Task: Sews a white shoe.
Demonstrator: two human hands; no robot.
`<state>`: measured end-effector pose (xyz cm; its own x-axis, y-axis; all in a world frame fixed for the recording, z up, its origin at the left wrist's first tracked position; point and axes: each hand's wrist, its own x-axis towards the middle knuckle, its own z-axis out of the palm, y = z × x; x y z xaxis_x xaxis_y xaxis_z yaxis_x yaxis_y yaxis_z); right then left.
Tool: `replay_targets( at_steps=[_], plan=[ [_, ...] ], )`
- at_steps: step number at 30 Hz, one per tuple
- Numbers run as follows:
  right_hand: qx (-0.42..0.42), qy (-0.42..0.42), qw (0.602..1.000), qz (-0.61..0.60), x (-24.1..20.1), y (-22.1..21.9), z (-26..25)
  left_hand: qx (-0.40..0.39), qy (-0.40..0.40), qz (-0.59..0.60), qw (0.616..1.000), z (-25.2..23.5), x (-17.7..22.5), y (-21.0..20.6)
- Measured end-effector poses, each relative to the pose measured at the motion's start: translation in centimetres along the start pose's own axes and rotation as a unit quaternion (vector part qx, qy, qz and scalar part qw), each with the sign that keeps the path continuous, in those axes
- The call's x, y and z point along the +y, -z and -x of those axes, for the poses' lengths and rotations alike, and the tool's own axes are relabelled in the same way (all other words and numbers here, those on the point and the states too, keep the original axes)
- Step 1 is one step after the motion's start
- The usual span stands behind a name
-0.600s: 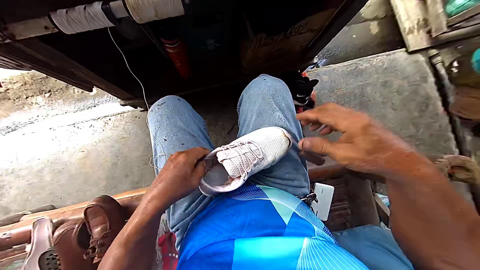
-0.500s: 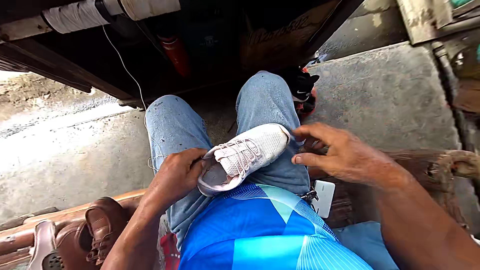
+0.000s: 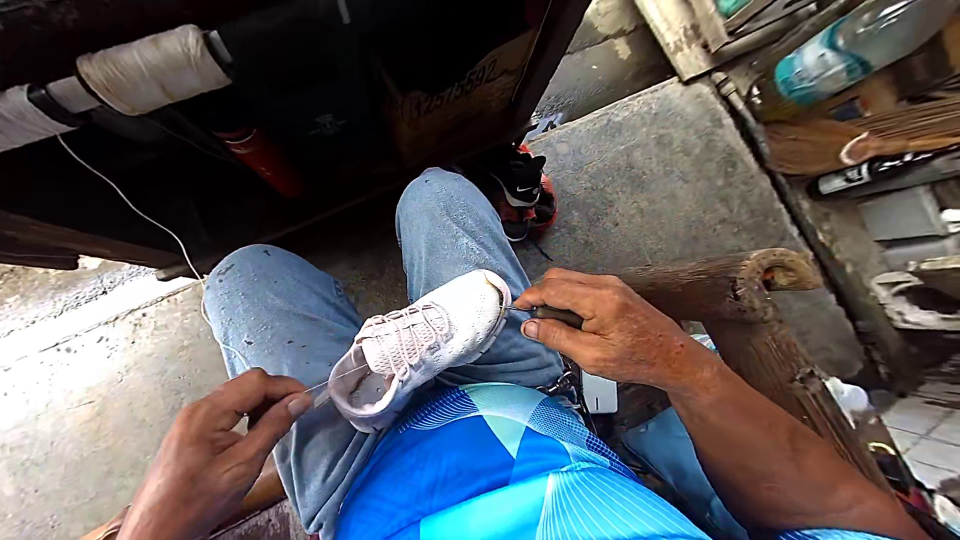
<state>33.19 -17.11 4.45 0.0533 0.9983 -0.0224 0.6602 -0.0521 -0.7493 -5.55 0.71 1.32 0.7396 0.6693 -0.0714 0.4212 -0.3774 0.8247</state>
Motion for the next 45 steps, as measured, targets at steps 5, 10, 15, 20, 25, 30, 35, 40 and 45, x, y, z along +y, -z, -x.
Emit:
replay_targets(
  at_steps=[5,10,15,20,25,30,35,40,45],
  plan=[
    [0.019,0.028,0.999,0.009,0.2,-0.5,-0.2,-0.021,-0.074,0.23,0.97,0.6,0.8,1.3],
    [0.028,0.033,0.999,0.021,0.2,-0.7,-0.2,-0.037,-0.09,0.523,0.847,-0.5,1.6,-1.7],
    [0.02,0.032,0.999,0.013,0.8,-0.7,-0.1,-0.042,-0.07,0.222,0.972,-1.8,0.7,-3.2],
    [0.009,0.038,0.999,0.007,1.1,-0.9,-0.4,-0.123,-0.13,-0.13,0.975,-2.6,2.1,-6.0],
    [-0.004,0.038,0.999,-0.001,1.5,-0.9,-0.5,-0.178,-0.15,-0.163,0.959,-4.5,2.0,-8.6],
    [-0.024,0.026,0.999,-0.026,2.2,-0.5,-0.5,-0.186,-0.19,-0.139,0.954,-5.5,1.7,-9.5],
    [-0.059,0.022,0.998,-0.003,2.8,-0.5,-0.9,-0.302,-0.168,-0.126,0.93,-7.3,1.9,-9.0],
    [-0.072,0.033,0.997,-0.011,3.5,-0.5,-1.0,-0.267,-0.177,-0.16,0.934,-7.2,2.3,-9.6],
    [-0.082,0.034,0.996,-0.024,3.9,0.0,-1.2,-0.149,-0.22,-0.186,0.946,-6.1,1.4,-11.4]
  ],
)
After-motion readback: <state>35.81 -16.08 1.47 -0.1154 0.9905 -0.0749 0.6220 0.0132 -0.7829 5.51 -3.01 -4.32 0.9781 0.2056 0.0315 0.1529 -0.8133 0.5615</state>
